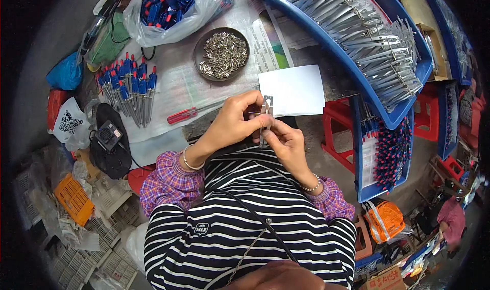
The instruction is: Assembling small metal pins and blue plastic components using a manual jig and press at a workstation.
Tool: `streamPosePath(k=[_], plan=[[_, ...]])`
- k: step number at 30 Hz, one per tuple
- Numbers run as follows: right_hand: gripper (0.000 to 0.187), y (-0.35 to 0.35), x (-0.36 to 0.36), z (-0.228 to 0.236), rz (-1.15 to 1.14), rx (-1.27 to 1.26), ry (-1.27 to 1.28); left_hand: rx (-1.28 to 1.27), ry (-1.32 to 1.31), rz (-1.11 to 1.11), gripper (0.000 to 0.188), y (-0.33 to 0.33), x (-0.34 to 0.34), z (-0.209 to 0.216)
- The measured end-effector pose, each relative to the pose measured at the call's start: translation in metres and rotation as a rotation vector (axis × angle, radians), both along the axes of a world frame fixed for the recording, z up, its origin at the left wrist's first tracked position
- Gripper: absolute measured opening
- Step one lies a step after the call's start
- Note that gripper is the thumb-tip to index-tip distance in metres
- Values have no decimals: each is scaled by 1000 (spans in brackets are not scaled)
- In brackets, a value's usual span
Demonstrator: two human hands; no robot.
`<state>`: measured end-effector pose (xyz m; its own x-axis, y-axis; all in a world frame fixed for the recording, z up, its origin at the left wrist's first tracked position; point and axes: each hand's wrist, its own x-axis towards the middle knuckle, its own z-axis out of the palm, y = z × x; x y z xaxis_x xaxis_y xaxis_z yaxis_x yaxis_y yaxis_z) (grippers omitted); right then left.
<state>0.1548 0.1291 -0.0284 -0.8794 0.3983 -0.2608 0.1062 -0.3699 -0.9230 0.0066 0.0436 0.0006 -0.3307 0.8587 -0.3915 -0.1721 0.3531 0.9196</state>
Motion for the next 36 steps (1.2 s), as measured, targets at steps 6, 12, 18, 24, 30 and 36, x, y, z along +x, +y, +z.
streamPosePath(k=[6, 12, 18, 24, 30, 36], plan=[[28, 3, 2, 0, 16, -213, 11, 34, 40, -19, 15, -1, -5, -8], [22, 8, 4, -2, 33, -294, -95, 55, -18, 51, 23, 0, -10, -9], [22, 7, 9, -5, 57, -184, -42, 129, -47, 75, 16, 4, -7, -9], [17, 21, 22, -3, -33, 332, -109, 148, 271, 76, 19, -2, 3, 3], [9, 41, 36, -15, -38, 918, -239, -85, 1192, 32, 25, -69, -23, 7], [12, 31, 32, -22, 15, 1068, -294, -255, 1295, -25, 31, -94, -28, -1]])
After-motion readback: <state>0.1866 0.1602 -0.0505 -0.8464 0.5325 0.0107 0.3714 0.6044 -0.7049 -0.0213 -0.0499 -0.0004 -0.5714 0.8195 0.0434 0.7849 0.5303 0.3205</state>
